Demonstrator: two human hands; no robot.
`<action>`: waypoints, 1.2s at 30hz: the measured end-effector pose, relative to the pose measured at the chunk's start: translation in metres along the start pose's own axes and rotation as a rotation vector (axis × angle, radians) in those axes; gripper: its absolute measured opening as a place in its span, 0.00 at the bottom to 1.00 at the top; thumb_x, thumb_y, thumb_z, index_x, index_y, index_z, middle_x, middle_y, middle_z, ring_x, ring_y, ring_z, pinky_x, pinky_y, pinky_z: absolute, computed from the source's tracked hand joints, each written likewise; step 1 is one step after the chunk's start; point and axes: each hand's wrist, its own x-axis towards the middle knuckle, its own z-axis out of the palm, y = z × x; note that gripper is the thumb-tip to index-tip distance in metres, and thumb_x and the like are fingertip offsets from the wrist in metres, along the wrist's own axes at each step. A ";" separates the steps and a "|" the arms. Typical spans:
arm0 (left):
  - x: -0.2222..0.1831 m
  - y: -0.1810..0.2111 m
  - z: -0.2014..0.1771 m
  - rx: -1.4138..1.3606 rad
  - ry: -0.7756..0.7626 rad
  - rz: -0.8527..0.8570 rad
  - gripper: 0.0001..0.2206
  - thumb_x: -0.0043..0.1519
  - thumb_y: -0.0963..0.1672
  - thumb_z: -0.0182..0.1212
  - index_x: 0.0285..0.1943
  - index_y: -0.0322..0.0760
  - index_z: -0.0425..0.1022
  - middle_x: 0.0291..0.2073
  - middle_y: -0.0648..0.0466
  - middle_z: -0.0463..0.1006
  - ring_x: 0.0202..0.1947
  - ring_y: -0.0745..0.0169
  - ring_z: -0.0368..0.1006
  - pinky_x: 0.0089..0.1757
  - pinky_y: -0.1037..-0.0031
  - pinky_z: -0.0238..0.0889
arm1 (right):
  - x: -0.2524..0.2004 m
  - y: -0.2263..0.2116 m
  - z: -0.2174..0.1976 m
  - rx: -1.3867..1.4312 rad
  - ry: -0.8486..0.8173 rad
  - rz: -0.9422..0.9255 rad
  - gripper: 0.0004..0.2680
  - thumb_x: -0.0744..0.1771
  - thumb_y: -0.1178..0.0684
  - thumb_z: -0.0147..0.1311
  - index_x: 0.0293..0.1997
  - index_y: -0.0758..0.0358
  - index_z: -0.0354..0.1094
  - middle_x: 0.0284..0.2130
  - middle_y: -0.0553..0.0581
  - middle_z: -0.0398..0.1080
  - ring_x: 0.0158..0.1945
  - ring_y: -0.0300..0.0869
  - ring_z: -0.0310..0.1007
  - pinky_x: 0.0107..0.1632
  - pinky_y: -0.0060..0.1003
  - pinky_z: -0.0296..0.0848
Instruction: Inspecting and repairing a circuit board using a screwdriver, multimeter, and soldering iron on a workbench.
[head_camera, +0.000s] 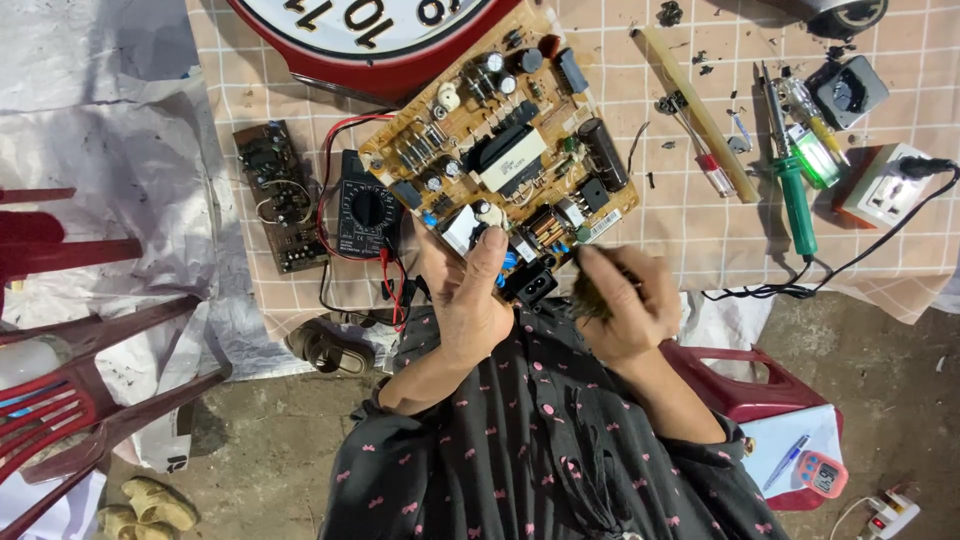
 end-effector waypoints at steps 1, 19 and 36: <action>0.000 0.000 0.000 -0.005 0.002 -0.007 0.29 0.54 0.37 0.55 0.63 0.40 0.46 0.61 0.42 0.49 0.60 0.50 0.49 0.59 0.56 0.36 | 0.005 -0.008 -0.001 0.032 -0.019 -0.005 0.02 0.59 0.58 0.58 0.28 0.62 0.75 0.26 0.60 0.64 0.23 0.43 0.64 0.29 0.34 0.66; 0.002 0.005 0.007 -0.069 0.039 -0.079 0.31 0.54 0.37 0.56 0.65 0.40 0.43 0.61 0.44 0.51 0.59 0.52 0.50 0.60 0.57 0.37 | 0.009 -0.011 -0.006 0.179 -0.107 -0.045 0.13 0.60 0.44 0.51 0.34 0.63 0.75 0.29 0.61 0.64 0.26 0.42 0.64 0.31 0.33 0.66; 0.003 -0.001 -0.008 -0.141 0.023 -0.175 0.33 0.55 0.38 0.56 0.67 0.40 0.40 0.61 0.45 0.52 0.59 0.54 0.51 0.60 0.57 0.38 | 0.030 0.041 0.012 -0.176 -0.207 0.247 0.13 0.56 0.67 0.54 0.42 0.61 0.67 0.29 0.58 0.61 0.30 0.54 0.68 0.36 0.41 0.67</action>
